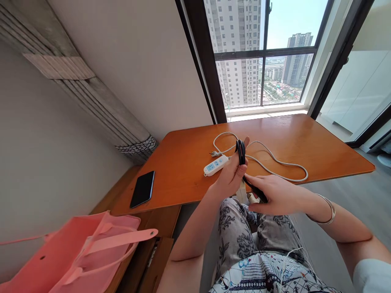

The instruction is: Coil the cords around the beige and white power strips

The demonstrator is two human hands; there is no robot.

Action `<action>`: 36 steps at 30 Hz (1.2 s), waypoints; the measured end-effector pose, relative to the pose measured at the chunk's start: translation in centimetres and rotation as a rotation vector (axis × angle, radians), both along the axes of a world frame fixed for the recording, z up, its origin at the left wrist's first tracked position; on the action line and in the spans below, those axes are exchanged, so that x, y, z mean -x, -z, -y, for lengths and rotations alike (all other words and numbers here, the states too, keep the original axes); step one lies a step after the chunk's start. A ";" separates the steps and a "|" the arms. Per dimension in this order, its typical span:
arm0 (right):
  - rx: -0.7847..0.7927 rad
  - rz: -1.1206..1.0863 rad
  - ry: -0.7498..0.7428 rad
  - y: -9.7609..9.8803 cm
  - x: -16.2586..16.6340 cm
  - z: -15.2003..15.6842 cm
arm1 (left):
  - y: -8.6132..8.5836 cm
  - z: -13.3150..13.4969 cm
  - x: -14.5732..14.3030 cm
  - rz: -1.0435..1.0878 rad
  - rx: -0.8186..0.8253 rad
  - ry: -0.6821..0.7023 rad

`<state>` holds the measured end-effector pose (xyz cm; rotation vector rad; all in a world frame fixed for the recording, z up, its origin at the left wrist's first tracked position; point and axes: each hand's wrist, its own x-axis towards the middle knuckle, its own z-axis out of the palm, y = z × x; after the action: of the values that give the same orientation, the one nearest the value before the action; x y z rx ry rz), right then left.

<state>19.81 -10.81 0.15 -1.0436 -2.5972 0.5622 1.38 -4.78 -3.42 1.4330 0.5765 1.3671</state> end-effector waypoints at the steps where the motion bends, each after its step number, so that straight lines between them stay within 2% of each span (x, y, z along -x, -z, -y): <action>1: 0.079 -0.075 -0.015 -0.1 -0.2 0.1 | -0.1 0.1 0.1 -0.102 -0.076 -0.015; 5: 0.313 -0.337 -0.088 0.3 -1.1 0.6 | -0.9 0.2 0.3 -0.433 -0.378 -0.107; 7: 0.318 -0.346 -0.109 0.5 -1.6 1.0 | -1.2 0.1 0.4 -0.578 -0.470 -0.133; 9: 0.180 -0.262 -0.080 0.5 -2.1 1.3 | -1.4 0.1 0.4 -0.686 -0.498 -0.141; 11: -0.049 -0.179 -0.043 0.1 -2.6 1.4 | -1.6 0.1 0.5 -0.725 -0.465 -0.120; 13: -0.277 -0.199 -0.053 -0.6 -3.1 1.2 | -1.8 0.2 0.4 -0.704 -0.392 -0.051; 16: -0.539 -0.386 -0.106 -1.8 -3.4 0.5 | -2.0 0.2 0.0 -0.622 -0.229 0.168; 18: -0.615 -0.514 -0.124 -2.4 -3.2 -0.4 | -1.9 0.3 -0.5 -0.534 -0.071 0.407; 21: -0.540 -0.690 -0.099 -2.6 -2.3 -2.4 | -1.3 0.6 -1.4 -0.295 0.218 0.784; 24: -0.330 -0.827 0.000 -1.8 -1.3 -4.6 | -0.7 1.0 -1.9 -0.022 0.385 0.951; 27: -0.076 -0.870 0.057 -0.4 -0.9 -6.1 | -0.6 1.3 -1.8 0.099 0.431 0.947; 30: 0.102 -0.828 0.006 1.0 -1.3 -6.4 | -0.6 1.4 -1.3 0.086 0.433 0.856; 33: 0.080 -0.734 -0.066 2.2 -1.7 -6.0 | -0.6 1.0 -1.0 0.106 0.408 0.752; 36: -0.037 -0.657 -0.009 3.1 -1.7 -5.7 | -0.5 0.6 -0.8 0.116 0.388 0.702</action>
<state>21.53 -5.08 -2.92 -0.6803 -2.0232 0.7114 2.20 -5.35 -2.97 1.0765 0.2050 0.7218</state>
